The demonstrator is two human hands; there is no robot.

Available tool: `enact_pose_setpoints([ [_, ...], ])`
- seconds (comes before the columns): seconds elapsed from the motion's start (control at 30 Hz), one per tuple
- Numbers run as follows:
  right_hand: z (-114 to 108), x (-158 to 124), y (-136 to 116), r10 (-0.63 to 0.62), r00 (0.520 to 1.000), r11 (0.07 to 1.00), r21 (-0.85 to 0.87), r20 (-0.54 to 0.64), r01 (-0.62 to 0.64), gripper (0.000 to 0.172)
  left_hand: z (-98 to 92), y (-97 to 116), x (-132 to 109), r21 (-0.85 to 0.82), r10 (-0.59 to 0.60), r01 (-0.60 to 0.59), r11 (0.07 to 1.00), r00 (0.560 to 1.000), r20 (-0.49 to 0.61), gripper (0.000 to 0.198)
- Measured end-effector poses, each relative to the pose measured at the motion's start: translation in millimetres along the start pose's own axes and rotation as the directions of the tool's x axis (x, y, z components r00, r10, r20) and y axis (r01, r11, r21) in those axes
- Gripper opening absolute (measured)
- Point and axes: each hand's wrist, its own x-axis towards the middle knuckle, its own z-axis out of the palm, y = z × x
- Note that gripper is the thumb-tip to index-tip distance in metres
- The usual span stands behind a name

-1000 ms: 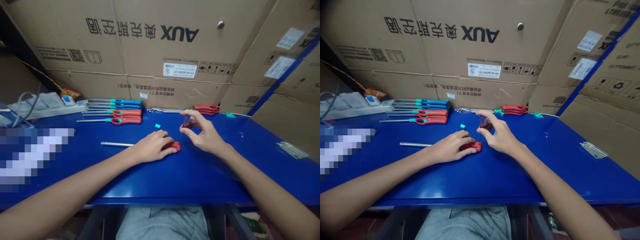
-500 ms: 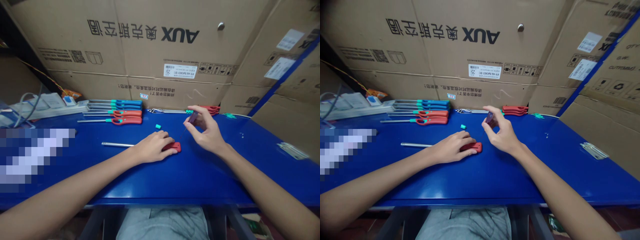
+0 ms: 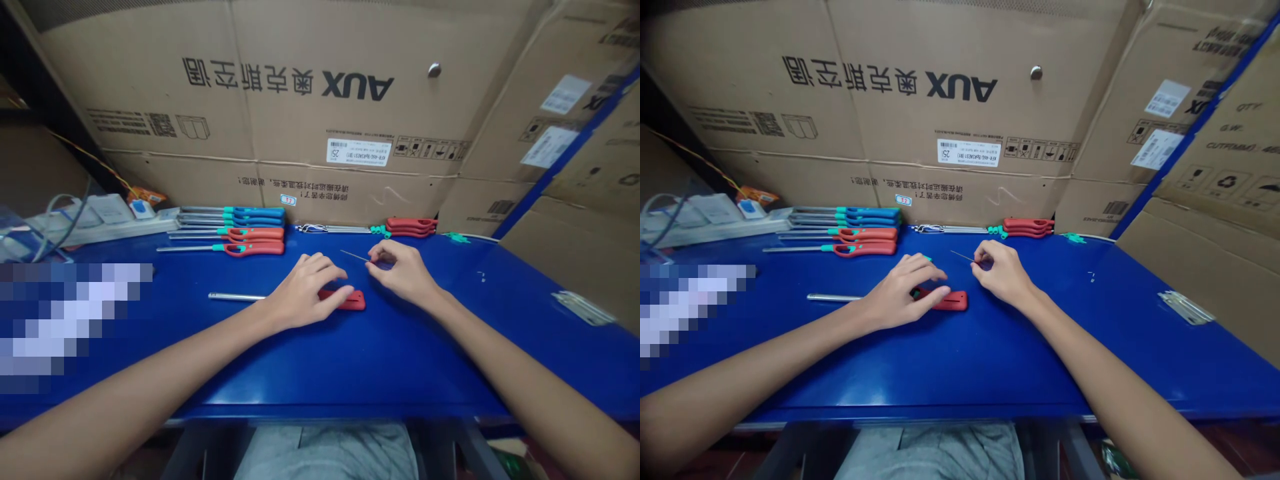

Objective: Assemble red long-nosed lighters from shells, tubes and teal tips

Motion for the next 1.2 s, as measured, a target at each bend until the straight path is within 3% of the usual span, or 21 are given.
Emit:
enact_pose_setpoints([
  [0.17,5.2,-1.8,0.8,0.061,0.986,0.997,-0.054,0.156,-0.053,0.008,-5.0,-22.8,6.2,0.081,-0.193,0.182,0.980,0.968,0.158,0.037],
  [0.33,13.8,-4.5,9.4,0.080,0.972,0.996,-0.063,0.222,-0.067,0.023,-3.0,-32.4,7.9,0.196,-0.216,0.167,0.966,0.941,0.261,0.039],
  [0.5,16.2,-6.2,9.5,0.021,0.975,0.992,-0.124,0.221,0.007,0.021,-9.3,-44.5,8.5,0.213,-0.178,0.133,0.968,0.961,0.209,0.031],
  [0.63,16.8,-11.6,-13.1,-0.114,0.979,0.991,-0.053,0.171,0.125,0.008,-18.9,-68.6,7.0,0.146,-0.175,0.149,0.978,0.967,0.187,0.022],
  [0.7,18.5,-15.6,-27.3,-0.163,0.955,0.986,0.014,0.249,0.165,0.023,-23.1,-78.3,5.7,0.125,-0.211,0.192,0.973,0.963,0.167,0.016],
  [0.8,22.0,-19.7,-41.3,-0.214,0.864,0.976,0.057,0.455,0.212,0.045,-28.5,-86.3,4.2,0.108,-0.243,0.229,0.967,0.961,0.134,0.011],
  [0.87,22.4,-20.0,-44.0,-0.207,0.821,0.976,0.050,0.532,0.214,0.047,-32.3,-89.6,3.6,0.111,-0.246,0.234,0.966,0.963,0.112,0.013],
  [0.97,16.2,-17.7,-40.6,-0.135,0.814,0.984,-0.022,0.565,0.178,0.049,-40.1,-95.7,3.3,-0.033,-0.316,0.316,0.948,0.949,0.008,0.018],
  [1.0,12.5,-16.5,-38.2,-0.101,0.819,0.984,-0.063,0.564,0.165,0.051,-43.3,-98.0,3.5,-0.145,-0.373,0.363,0.920,0.927,-0.042,0.018],
  [1.07,4.0,-13.7,-31.5,-0.038,0.830,0.978,-0.152,0.556,0.146,0.053,-50.3,-101.7,4.7,-0.414,-0.530,0.436,0.799,0.836,-0.141,0.016],
  [1.13,-3.7,-10.4,-22.8,-0.009,0.844,0.972,-0.195,0.536,0.134,0.051,-57.0,-102.9,6.8,-0.682,-0.712,0.423,0.596,0.671,-0.206,0.015],
  [1.2,-8.7,-7.0,-13.2,-0.018,0.870,0.976,-0.180,0.492,0.122,0.045,-62.1,-101.6,9.4,-0.873,-0.837,0.299,0.386,0.511,-0.195,0.013],
])
